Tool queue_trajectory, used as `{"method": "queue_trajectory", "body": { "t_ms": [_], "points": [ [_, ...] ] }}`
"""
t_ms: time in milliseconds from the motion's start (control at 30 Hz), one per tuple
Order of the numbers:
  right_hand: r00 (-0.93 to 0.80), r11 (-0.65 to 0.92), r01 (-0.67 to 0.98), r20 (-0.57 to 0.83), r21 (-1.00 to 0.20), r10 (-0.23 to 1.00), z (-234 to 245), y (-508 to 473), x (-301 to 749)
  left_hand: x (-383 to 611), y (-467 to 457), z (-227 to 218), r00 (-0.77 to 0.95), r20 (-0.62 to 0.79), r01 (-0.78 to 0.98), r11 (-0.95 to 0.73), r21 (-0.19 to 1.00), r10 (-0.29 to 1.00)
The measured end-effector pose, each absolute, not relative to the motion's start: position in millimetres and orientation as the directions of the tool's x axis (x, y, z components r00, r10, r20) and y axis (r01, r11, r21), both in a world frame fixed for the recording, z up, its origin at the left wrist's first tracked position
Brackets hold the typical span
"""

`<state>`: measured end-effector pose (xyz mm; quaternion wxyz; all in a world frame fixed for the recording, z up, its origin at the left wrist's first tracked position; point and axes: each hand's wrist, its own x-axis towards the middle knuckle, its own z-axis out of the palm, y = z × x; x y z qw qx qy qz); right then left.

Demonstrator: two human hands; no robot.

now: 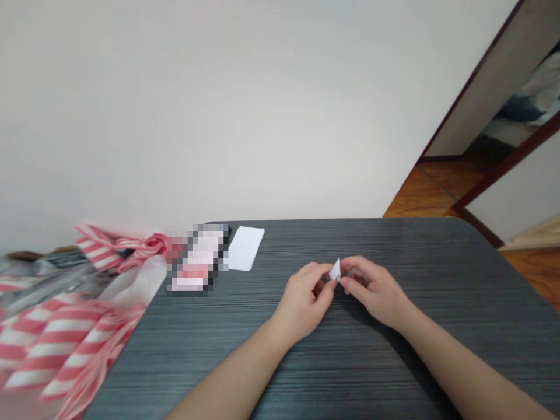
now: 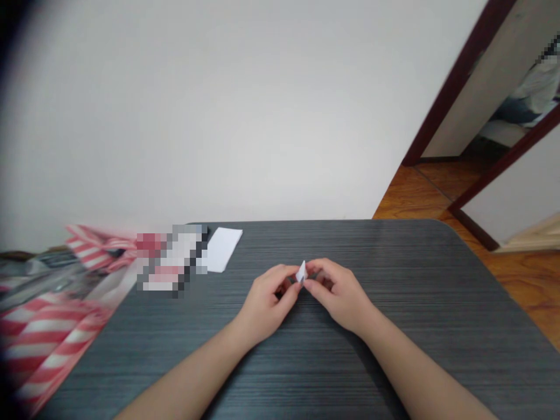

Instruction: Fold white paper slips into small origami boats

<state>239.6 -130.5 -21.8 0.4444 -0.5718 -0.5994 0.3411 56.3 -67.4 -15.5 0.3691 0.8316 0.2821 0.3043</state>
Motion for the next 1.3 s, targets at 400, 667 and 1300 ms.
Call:
{"method": "queue_trajectory", "body": {
  "t_ms": [400,667,1300],
  "points": [
    [0.168,0.073,0.512,0.183,-0.856,0.969,-10,-132,243,55,-69,-20,0.641,0.378,0.282,-0.663,0.693,0.668],
    [0.233,0.046,0.505,0.188,-0.862,0.954,-14,-132,247,57,-60,-23,0.431,0.315,0.31,-0.467,0.828,0.846],
    [0.652,-0.413,0.712,0.316,-0.568,0.689,-20,-124,359,59,-59,-19,0.476,0.227,0.368,-0.427,0.826,0.849]
  ]
}}
